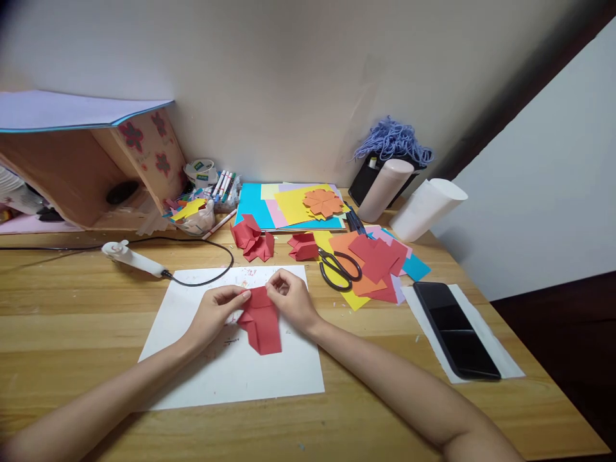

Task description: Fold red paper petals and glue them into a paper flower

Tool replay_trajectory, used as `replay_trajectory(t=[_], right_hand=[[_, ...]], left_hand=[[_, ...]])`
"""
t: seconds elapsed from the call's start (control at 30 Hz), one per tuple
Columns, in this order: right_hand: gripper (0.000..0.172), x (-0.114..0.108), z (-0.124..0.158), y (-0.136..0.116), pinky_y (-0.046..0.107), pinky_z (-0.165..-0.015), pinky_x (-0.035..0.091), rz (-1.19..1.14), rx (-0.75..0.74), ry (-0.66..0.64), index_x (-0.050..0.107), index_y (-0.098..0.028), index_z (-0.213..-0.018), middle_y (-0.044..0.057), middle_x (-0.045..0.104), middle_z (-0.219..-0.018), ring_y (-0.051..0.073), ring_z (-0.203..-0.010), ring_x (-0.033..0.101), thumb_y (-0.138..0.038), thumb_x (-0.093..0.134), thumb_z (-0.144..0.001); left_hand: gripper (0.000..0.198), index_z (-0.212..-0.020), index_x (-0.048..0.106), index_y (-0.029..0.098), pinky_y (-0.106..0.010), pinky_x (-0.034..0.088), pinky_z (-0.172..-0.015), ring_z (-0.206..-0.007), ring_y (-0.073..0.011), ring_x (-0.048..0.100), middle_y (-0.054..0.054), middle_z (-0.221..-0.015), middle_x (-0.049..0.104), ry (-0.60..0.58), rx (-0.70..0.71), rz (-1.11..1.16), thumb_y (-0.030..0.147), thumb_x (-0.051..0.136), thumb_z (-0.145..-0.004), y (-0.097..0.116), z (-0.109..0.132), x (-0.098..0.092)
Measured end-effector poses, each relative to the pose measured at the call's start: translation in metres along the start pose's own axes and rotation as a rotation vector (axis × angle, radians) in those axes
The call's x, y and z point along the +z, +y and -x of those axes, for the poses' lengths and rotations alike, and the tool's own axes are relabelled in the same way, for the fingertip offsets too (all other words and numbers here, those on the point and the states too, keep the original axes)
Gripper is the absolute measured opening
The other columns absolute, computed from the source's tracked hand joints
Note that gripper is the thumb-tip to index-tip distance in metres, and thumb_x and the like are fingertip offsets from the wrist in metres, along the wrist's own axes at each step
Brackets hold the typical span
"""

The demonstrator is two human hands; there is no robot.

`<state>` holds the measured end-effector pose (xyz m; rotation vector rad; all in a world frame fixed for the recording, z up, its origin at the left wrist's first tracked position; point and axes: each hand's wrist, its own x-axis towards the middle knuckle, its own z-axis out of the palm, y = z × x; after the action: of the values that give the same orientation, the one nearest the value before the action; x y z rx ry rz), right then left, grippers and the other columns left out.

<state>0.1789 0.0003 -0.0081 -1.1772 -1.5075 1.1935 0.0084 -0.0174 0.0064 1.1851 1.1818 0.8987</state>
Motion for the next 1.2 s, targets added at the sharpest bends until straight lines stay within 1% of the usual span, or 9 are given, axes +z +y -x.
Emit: replay_trajectory(t=[0.1,0.2,0.37,0.53,0.63,0.77,0.87,0.93,1.2], right_hand=[[0.014,-0.001,-0.0014,-0.001,0.023,-0.06,0.039,-0.021,0.006,0.028,0.049,-0.017,-0.069,-0.001,0.05,-0.068,0.011,-0.062,0.047,-0.029,0.051,-0.077],[0.016,-0.0007,-0.0027,-0.0019,0.024,-0.062,0.04,-0.05,0.024,0.005,0.052,-0.018,-0.072,-0.001,0.053,-0.07,0.012,-0.065,0.049,-0.033,0.052,-0.078],[0.019,0.0013,-0.0024,-0.0029,0.024,-0.061,0.04,-0.018,0.028,-0.025,0.055,-0.017,-0.073,0.0,0.056,-0.071,0.012,-0.066,0.05,-0.036,0.054,-0.076],[0.019,0.0016,0.0003,-0.0074,0.022,-0.058,0.038,0.017,-0.002,-0.077,0.055,-0.017,-0.071,-0.001,0.056,-0.069,0.01,-0.063,0.048,-0.034,0.053,-0.078],[0.019,0.0023,0.0012,-0.0091,0.022,-0.057,0.037,0.033,-0.017,-0.1,0.056,-0.017,-0.071,-0.001,0.055,-0.069,0.01,-0.063,0.048,-0.033,0.052,-0.079],[0.019,0.0038,-0.0001,-0.0094,0.022,-0.059,0.038,0.027,-0.01,-0.109,0.056,-0.017,-0.075,0.0,0.057,-0.072,0.011,-0.065,0.049,-0.034,0.051,-0.08],[0.018,0.0043,-0.0016,-0.0092,0.022,-0.06,0.038,0.031,-0.004,-0.157,0.057,-0.018,-0.08,0.0,0.059,-0.076,0.012,-0.067,0.051,-0.035,0.057,-0.075],[0.019,0.0043,-0.002,-0.0086,0.022,-0.059,0.037,0.047,-0.002,-0.175,0.057,-0.017,-0.078,0.0,0.058,-0.074,0.012,-0.066,0.05,-0.035,0.06,-0.073],[0.021,0.0066,-0.0022,-0.0011,0.022,-0.056,0.036,-0.042,0.072,-0.149,0.052,-0.017,-0.068,-0.002,0.053,-0.065,0.011,-0.06,0.047,-0.036,0.056,-0.075]], left_hand=[[0.027,-0.064,0.062,0.012,-0.024,0.041,-0.059,-0.061,-0.0146,0.055,-0.004,-0.063,0.062,-0.069,-0.047,-0.039,0.039,0.061,-0.068,0.0004,-0.0036,-0.0014],[0.028,-0.062,0.057,0.012,-0.023,0.04,-0.055,-0.056,-0.0132,0.053,-0.002,-0.059,0.059,-0.039,-0.067,-0.053,0.04,0.062,-0.066,-0.0013,-0.0048,-0.0019],[0.028,-0.065,0.054,0.013,-0.023,0.039,-0.056,-0.059,-0.0128,0.051,-0.002,-0.062,0.057,0.006,-0.021,-0.113,0.04,0.056,-0.072,-0.0044,-0.0021,-0.0015],[0.028,-0.064,0.053,0.013,-0.022,0.035,-0.054,-0.057,-0.0109,0.045,0.0,-0.06,0.051,-0.069,0.016,-0.185,0.039,0.054,-0.072,-0.0039,0.0001,-0.0008],[0.03,-0.06,0.05,0.014,-0.022,0.033,-0.052,-0.054,-0.0107,0.044,0.001,-0.056,0.049,-0.079,0.01,-0.18,0.041,0.054,-0.072,-0.0042,0.0004,0.0002],[0.032,-0.061,0.048,0.015,-0.023,0.034,-0.053,-0.054,-0.0111,0.044,0.001,-0.057,0.05,-0.044,0.021,-0.167,0.044,0.052,-0.074,-0.0057,0.0,0.0002],[0.033,-0.06,0.045,0.016,-0.021,0.031,-0.051,-0.053,-0.0099,0.041,0.003,-0.055,0.046,0.03,0.049,-0.166,0.045,0.053,-0.073,-0.0068,-0.0005,-0.0012],[0.033,-0.059,0.044,0.016,-0.02,0.03,-0.05,-0.052,-0.0093,0.039,0.004,-0.054,0.043,0.057,0.059,-0.167,0.044,0.053,-0.074,-0.0071,-0.0005,-0.002],[0.03,-0.062,0.047,0.015,-0.02,0.032,-0.052,-0.055,-0.0099,0.041,0.003,-0.057,0.047,0.035,0.07,-0.148,0.041,0.052,-0.076,-0.0067,0.0,-0.0002]])
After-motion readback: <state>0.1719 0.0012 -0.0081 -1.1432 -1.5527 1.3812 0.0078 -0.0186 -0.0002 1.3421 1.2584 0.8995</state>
